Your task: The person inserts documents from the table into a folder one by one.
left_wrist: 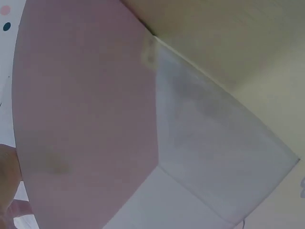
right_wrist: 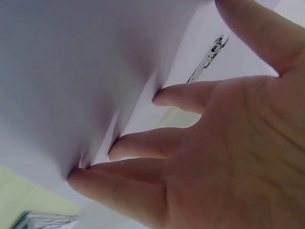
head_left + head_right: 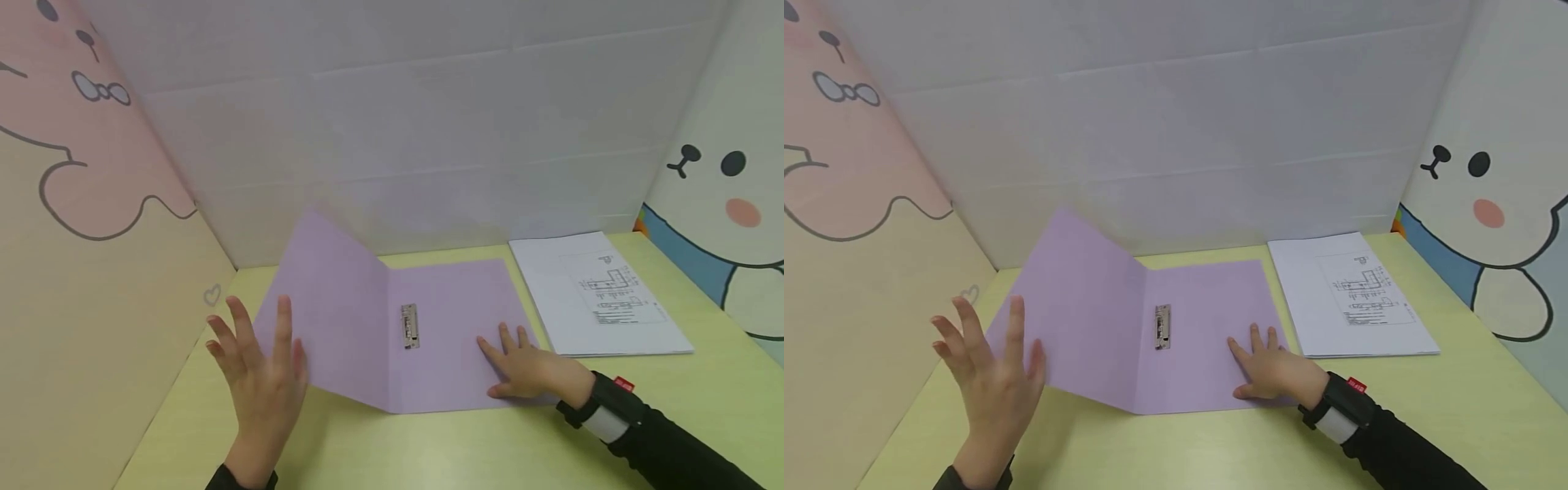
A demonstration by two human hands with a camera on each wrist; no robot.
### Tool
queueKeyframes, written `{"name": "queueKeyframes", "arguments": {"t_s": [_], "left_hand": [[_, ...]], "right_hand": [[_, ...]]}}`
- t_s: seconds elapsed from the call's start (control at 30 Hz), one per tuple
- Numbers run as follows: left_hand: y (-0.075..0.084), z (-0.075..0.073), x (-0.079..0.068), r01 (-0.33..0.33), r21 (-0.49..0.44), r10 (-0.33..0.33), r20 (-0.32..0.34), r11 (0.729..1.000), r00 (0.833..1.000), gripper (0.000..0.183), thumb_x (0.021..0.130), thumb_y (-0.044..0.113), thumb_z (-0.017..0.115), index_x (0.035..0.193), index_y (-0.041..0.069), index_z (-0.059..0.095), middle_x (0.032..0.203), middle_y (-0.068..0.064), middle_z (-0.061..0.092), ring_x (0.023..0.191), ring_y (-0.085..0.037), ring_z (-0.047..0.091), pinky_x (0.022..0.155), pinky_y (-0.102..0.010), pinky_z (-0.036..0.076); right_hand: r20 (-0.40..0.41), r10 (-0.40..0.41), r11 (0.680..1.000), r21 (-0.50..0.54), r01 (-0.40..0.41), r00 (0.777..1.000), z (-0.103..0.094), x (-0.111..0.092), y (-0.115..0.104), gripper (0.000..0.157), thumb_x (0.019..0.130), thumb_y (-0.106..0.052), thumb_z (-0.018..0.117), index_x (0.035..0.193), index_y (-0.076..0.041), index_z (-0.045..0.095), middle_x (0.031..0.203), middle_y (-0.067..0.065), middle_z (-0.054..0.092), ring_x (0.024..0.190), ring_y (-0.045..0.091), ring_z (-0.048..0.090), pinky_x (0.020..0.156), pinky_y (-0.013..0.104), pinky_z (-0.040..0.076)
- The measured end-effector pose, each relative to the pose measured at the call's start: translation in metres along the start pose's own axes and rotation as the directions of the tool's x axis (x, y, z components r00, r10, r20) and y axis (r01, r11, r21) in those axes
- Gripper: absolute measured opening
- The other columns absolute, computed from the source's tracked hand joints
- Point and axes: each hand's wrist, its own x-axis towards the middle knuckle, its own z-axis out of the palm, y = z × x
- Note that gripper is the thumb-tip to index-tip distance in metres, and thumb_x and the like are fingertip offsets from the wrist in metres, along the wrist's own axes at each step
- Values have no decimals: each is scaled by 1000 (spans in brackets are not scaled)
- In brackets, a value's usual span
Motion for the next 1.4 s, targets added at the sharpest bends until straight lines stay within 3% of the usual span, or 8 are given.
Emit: {"name": "queueKeyframes", "arguments": {"t_s": [0.13, 0.23, 0.5, 0.6, 0.83, 0.93, 1.07, 1.4], "left_hand": [[-10, 1, -10, -35, 50, 27, 148, 998, 989, 74, 62, 2, 70, 134, 12, 51, 146, -30, 27, 135, -45, 14, 113, -52, 3], [-20, 1, -19, -60, 61, 39, 293, 996, 955, 81, 60, 5, 75, 135, 9, 49, 146, -31, 25, 134, -47, 15, 111, -58, 10], [-40, 4, -40, -105, 55, 48, 619, 993, 784, 78, 63, 23, 79, 133, 4, 50, 143, -33, 30, 134, -46, 15, 102, -65, 25], [-44, 6, -44, -140, 52, 62, 713, 989, 699, 73, 68, 30, 76, 132, 5, 51, 139, -33, 36, 132, -47, 20, 101, -64, 27], [-45, 14, -50, -143, -48, 105, 900, 989, 424, 63, 82, 41, 63, 133, 6, 50, 134, -31, 44, 127, -51, 27, 102, -64, 27], [-45, 23, -53, -113, -102, 135, 931, 988, 339, 65, 84, 45, 58, 135, 6, 47, 134, -31, 44, 126, -51, 29, 101, -65, 28], [-44, 35, -55, -81, -156, 173, 947, 984, 272, 70, 86, 51, 54, 139, 5, 43, 136, -31, 42, 126, -51, 29, 100, -65, 30], [-30, 63, -53, -4, -170, 168, 972, 985, 166, 80, 87, 59, 46, 144, 4, 33, 145, -30, 30, 128, -48, 28, 100, -64, 30]], "right_hand": [[0, -3, 1000, 3, 3, 1000, 1, -1, 4, 86, 83, -47, 60, 144, 2, 25, 139, 48, 12, 119, 68, 10, 91, 73, 29], [-6, -9, 1000, 1, 9, 1000, 1, -2, 6, 86, 82, -47, 61, 143, 3, 26, 138, 49, 12, 118, 69, 10, 90, 73, 29], [-13, -28, 1000, -4, 28, 1000, -1, -4, 10, 86, 83, -46, 61, 143, 3, 26, 137, 50, 12, 116, 70, 11, 90, 73, 29], [-12, -31, 1000, 5, 31, 999, -2, -5, 11, 86, 83, -46, 61, 143, 4, 26, 137, 50, 12, 116, 70, 10, 90, 73, 29], [-15, -31, 999, 14, 31, 999, -4, -6, 11, 85, 83, -46, 61, 143, 3, 26, 138, 49, 13, 118, 69, 11, 89, 73, 31], [-15, -29, 999, 20, 30, 999, -4, -7, 11, 84, 83, -45, 61, 143, 3, 26, 138, 48, 13, 118, 68, 11, 89, 73, 31], [-12, -29, 999, 25, 29, 1000, -4, -7, 12, 84, 83, -45, 61, 144, 2, 26, 139, 48, 13, 119, 68, 10, 89, 73, 31], [-8, -23, 1000, 20, 23, 1000, -4, -7, 14, 85, 83, -46, 61, 144, 1, 25, 140, 47, 12, 119, 68, 10, 89, 72, 32]]}}
